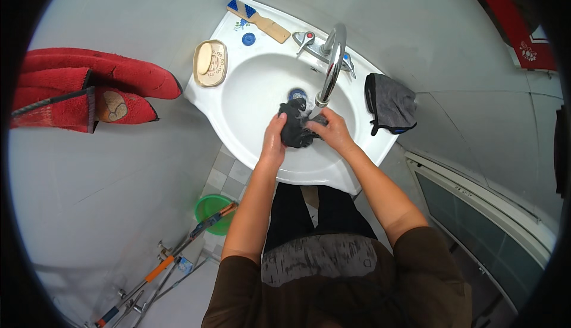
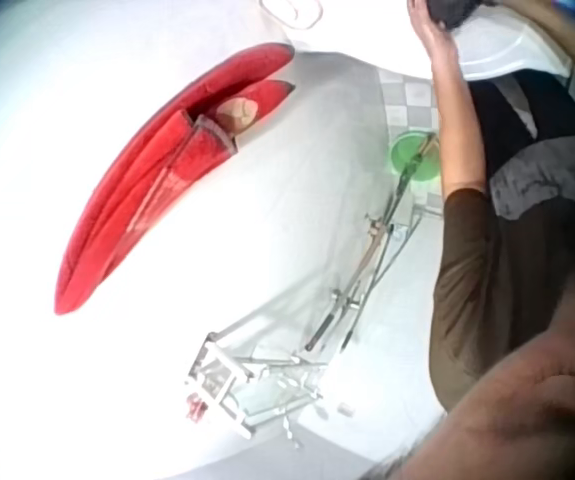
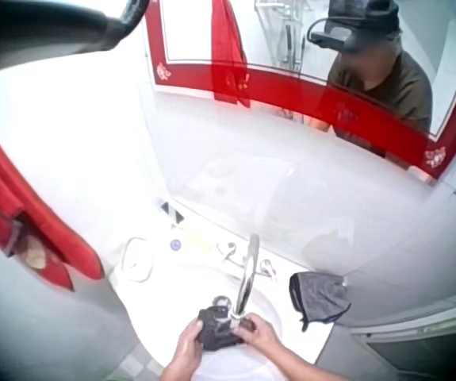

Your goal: The person washes a pink and black garment by hand in a sink, rubbing it under running water and wringing it out.

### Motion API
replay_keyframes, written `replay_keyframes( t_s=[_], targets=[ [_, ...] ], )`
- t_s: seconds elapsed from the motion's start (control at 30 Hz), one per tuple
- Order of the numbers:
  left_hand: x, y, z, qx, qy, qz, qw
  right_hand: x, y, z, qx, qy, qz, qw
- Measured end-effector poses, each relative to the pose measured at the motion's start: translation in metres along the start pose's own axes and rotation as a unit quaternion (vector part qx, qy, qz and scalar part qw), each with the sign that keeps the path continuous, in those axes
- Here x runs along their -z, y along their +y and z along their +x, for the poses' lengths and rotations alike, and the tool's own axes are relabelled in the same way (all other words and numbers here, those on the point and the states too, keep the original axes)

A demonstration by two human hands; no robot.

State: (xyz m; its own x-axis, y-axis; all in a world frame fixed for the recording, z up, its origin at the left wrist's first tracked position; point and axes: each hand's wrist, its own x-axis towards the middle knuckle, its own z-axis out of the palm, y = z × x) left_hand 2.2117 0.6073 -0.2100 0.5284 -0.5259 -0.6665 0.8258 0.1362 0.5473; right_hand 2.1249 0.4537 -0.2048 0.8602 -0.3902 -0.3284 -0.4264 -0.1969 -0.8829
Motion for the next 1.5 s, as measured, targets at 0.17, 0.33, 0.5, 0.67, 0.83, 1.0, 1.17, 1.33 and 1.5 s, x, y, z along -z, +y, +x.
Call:
replay_keyframes(
  t_s=[0.17, 0.33, 0.5, 0.67, 0.83, 1.0, 1.17, 1.33, 1.5],
  targets=[
    [0.004, 0.012, 0.003, -0.005, 0.073, 0.035, 0.997, 0.010, 0.024, -0.004, -0.108, -0.004, 0.367, 0.924],
    [-0.005, 0.017, 0.000, -0.032, 0.019, 0.038, 0.999, 0.010, 0.026, -0.007, -0.258, -0.016, 0.531, 0.807],
    [-0.007, 0.024, -0.004, -0.037, -0.053, 0.118, 0.991, 0.009, 0.035, -0.004, -0.270, -0.146, 0.414, 0.857],
    [0.016, 0.031, 0.000, -0.064, 0.005, 0.249, 0.966, 0.025, 0.017, -0.006, -0.144, -0.031, 0.531, 0.835],
    [0.037, 0.032, 0.002, -0.103, 0.079, 0.347, 0.929, 0.037, 0.030, -0.002, -0.070, 0.053, 0.567, 0.819],
    [0.038, 0.012, 0.005, -0.212, 0.048, 0.682, 0.699, 0.026, -0.004, -0.004, 0.102, -0.058, 0.125, 0.985],
    [-0.006, 0.033, -0.005, -0.263, -0.209, 0.574, 0.747, 0.025, -0.038, -0.014, 0.196, -0.290, -0.055, 0.935],
    [-0.005, 0.045, 0.001, -0.086, -0.227, 0.778, 0.579, 0.045, -0.049, -0.019, 0.191, -0.271, -0.152, 0.931],
    [0.010, 0.056, -0.004, -0.235, -0.141, 0.815, 0.511, 0.059, -0.064, -0.025, 0.154, -0.125, -0.230, 0.953]
  ],
)
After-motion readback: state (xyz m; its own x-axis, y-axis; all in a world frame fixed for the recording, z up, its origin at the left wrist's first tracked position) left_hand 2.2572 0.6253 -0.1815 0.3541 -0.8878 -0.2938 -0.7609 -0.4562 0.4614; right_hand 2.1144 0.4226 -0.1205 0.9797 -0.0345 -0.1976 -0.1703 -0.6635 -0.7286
